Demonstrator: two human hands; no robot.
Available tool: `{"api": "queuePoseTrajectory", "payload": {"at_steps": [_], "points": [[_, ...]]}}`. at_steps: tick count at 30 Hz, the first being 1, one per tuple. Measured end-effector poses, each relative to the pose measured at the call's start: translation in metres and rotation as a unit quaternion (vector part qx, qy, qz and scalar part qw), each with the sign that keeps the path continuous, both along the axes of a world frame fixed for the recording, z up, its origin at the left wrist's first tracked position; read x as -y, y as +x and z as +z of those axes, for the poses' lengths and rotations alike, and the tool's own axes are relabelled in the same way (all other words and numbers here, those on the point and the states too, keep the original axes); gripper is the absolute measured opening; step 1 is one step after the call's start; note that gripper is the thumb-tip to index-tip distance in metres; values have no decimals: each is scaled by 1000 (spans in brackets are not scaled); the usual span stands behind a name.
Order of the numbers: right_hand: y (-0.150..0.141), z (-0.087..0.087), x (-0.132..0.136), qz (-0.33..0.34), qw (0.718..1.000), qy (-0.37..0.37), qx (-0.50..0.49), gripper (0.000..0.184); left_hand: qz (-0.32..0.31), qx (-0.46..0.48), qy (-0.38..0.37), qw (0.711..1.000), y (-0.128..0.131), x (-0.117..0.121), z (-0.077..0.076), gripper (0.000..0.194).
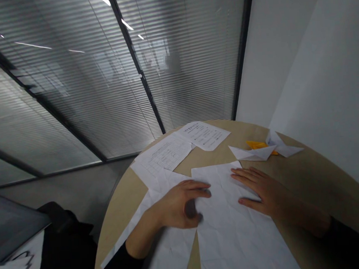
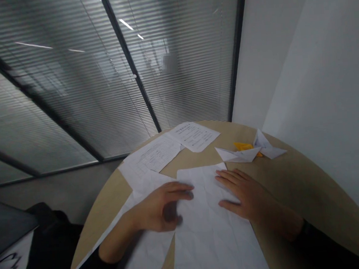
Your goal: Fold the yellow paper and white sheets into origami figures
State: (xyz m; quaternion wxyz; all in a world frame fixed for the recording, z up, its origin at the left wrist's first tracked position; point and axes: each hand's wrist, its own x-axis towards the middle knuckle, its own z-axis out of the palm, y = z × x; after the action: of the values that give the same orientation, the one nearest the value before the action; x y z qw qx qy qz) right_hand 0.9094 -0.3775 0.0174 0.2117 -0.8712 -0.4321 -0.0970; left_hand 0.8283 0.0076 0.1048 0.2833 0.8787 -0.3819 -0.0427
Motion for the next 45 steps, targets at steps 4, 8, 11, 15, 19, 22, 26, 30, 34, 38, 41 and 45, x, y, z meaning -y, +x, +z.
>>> {"api": "queuePoseTrajectory", "payload": {"at_steps": [4, 8, 11, 15, 19, 22, 26, 30, 34, 38, 41, 45], "points": [[-1, -2, -1, -8, 1000, 3, -5, 75, -14, -15, -1, 1000, -4, 5, -2, 92], [-1, -1, -1, -7, 1000, -1, -11, 74, -36, -37, 0, 999, -12, 15, -1, 116], [-2, -2, -2, -9, 1000, -4, -12, 76, -49, -63, 21, 997, -16, 19, 0, 136], [-2, -6, -1, -15, 1000, -9, -22, 76, -91, -113, 40, 989, -16, 17, -1, 151], [-1, -5, -2, -11, 999, -12, -30, 73, -92, -121, 32, 988, -15, 16, -5, 147], [-3, 0, -3, 3, 999, -13, -33, 67, -69, -94, 20, 993, -15, 18, -10, 129], [-5, 9, -6, 28, 999, 3, -44, 56, -43, -30, -13, 999, -11, 21, -15, 77], [-4, 10, -1, 63, 996, 38, -43, 44, -26, 6, -40, 999, -6, 18, -14, 48], [0, 7, 14, 102, 992, 73, -26, 56, -17, 28, -14, 999, -5, 14, -4, 43], [-4, 11, 26, 136, 989, 53, -31, 87, 5, 27, -2, 1000, -6, 10, 1, 41], [-12, 19, 31, 131, 989, 38, -47, 97, 5, 15, -6, 1000, -6, 8, 0, 27], [-18, 24, 35, 117, 990, 25, -78, 98, 23, 13, -6, 1000, -4, 8, -2, 22]]}}
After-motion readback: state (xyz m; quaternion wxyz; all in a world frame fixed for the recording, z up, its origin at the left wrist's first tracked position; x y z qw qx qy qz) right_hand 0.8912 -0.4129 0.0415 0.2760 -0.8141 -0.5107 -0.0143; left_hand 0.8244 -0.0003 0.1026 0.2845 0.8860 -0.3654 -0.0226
